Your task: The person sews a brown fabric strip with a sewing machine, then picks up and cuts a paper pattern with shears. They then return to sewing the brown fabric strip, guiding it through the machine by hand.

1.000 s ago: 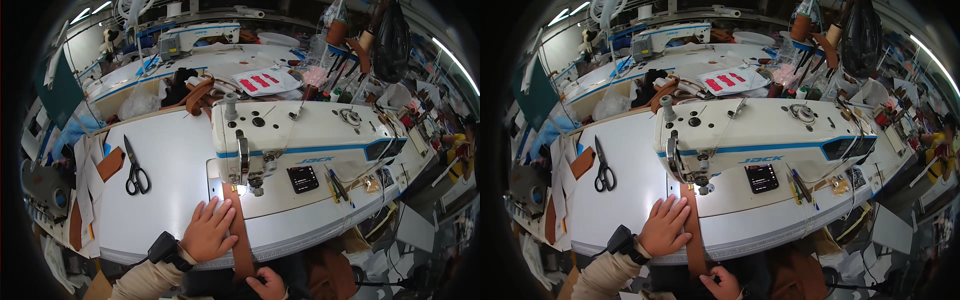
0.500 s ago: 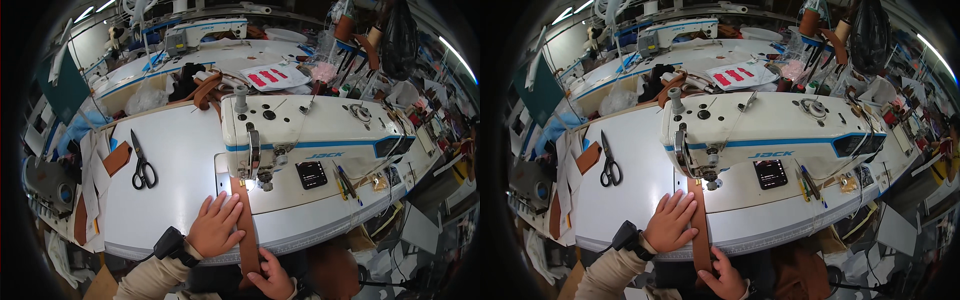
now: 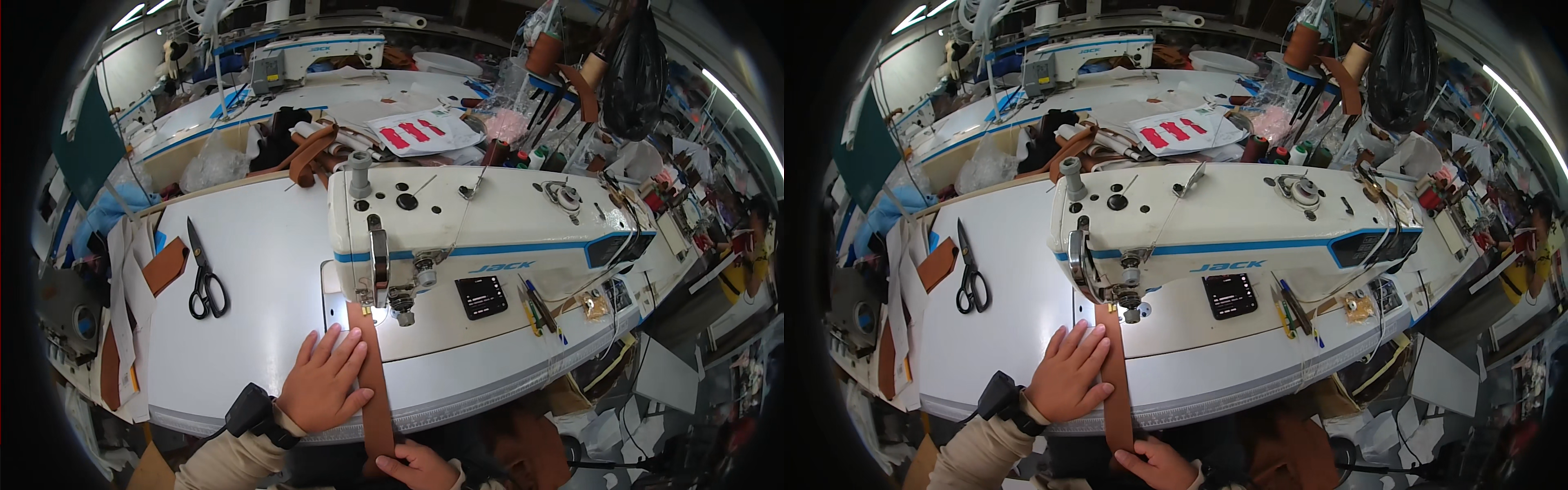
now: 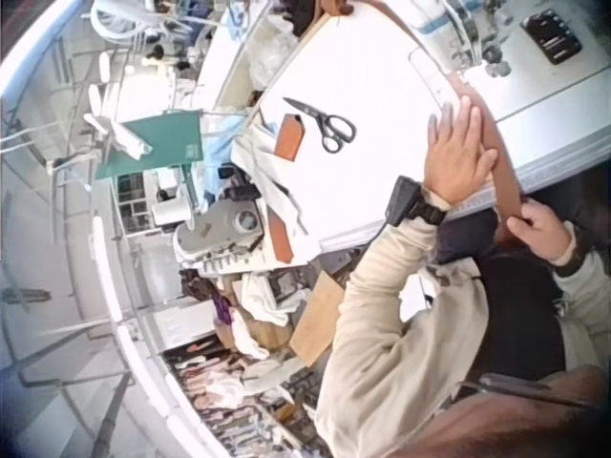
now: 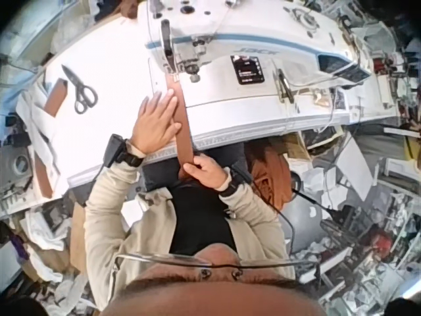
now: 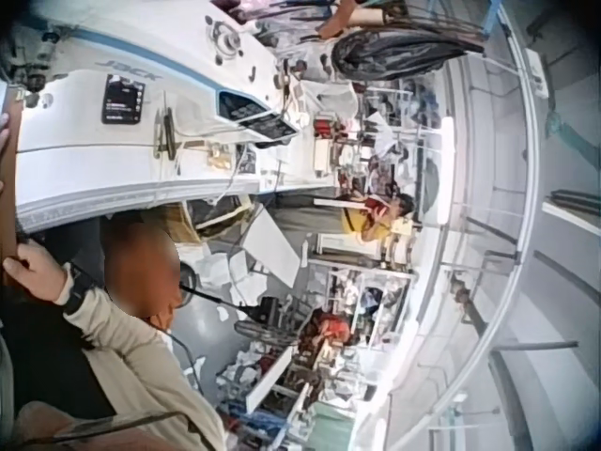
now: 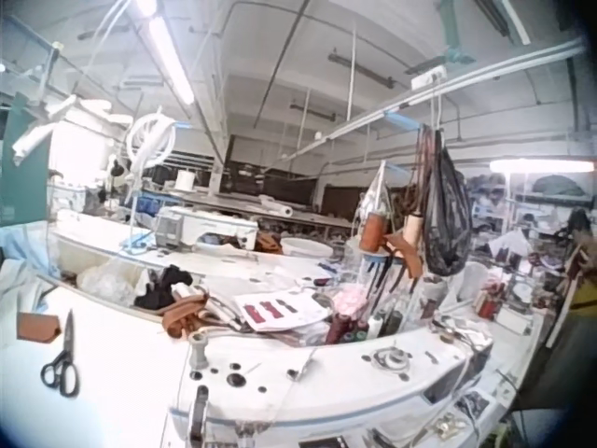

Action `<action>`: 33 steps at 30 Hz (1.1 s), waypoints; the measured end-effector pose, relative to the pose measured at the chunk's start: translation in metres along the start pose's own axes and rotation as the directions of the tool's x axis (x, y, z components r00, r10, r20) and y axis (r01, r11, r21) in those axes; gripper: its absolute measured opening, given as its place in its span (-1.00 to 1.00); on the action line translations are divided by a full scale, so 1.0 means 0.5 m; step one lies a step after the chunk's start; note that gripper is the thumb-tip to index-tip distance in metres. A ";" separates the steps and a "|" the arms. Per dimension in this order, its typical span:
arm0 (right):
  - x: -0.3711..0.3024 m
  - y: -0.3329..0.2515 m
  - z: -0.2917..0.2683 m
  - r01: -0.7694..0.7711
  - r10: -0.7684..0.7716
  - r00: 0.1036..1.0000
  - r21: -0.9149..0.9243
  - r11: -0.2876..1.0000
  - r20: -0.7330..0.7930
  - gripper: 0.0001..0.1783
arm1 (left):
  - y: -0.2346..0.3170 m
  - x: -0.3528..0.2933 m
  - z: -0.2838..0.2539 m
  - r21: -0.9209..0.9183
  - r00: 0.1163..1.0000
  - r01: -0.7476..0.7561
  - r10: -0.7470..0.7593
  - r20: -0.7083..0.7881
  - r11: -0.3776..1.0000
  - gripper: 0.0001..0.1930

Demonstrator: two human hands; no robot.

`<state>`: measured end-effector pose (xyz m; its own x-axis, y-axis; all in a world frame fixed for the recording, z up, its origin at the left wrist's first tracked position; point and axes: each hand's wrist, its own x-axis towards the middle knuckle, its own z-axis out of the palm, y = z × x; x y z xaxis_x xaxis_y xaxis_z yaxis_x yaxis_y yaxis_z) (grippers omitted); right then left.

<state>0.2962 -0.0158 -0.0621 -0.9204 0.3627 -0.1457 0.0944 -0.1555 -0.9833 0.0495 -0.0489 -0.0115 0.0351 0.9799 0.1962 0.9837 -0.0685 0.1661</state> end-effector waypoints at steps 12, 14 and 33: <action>-0.018 -0.023 0.013 -0.084 0.112 0.990 0.272 0.959 -0.091 -0.70 | -0.003 0.002 -0.003 -0.070 1.000 0.009 -0.007 0.025 0.998 -0.27; -0.017 -0.039 0.016 0.173 -0.218 0.950 -0.206 0.963 -0.225 -0.65 | -0.003 0.006 -0.002 -0.095 0.999 0.033 -0.030 0.032 0.995 -0.27; -0.021 -0.019 -0.017 -0.134 0.134 0.991 -0.149 0.980 -0.008 -0.76 | 0.034 0.007 -0.001 -0.037 0.996 0.007 -0.004 0.086 0.999 -0.23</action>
<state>0.3084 -0.0103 -0.0522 -0.8963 0.3460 -0.2773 0.2725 -0.0635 -0.9601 0.0661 -0.0466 -0.0073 0.0461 0.9926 0.1119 0.9768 -0.0682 0.2028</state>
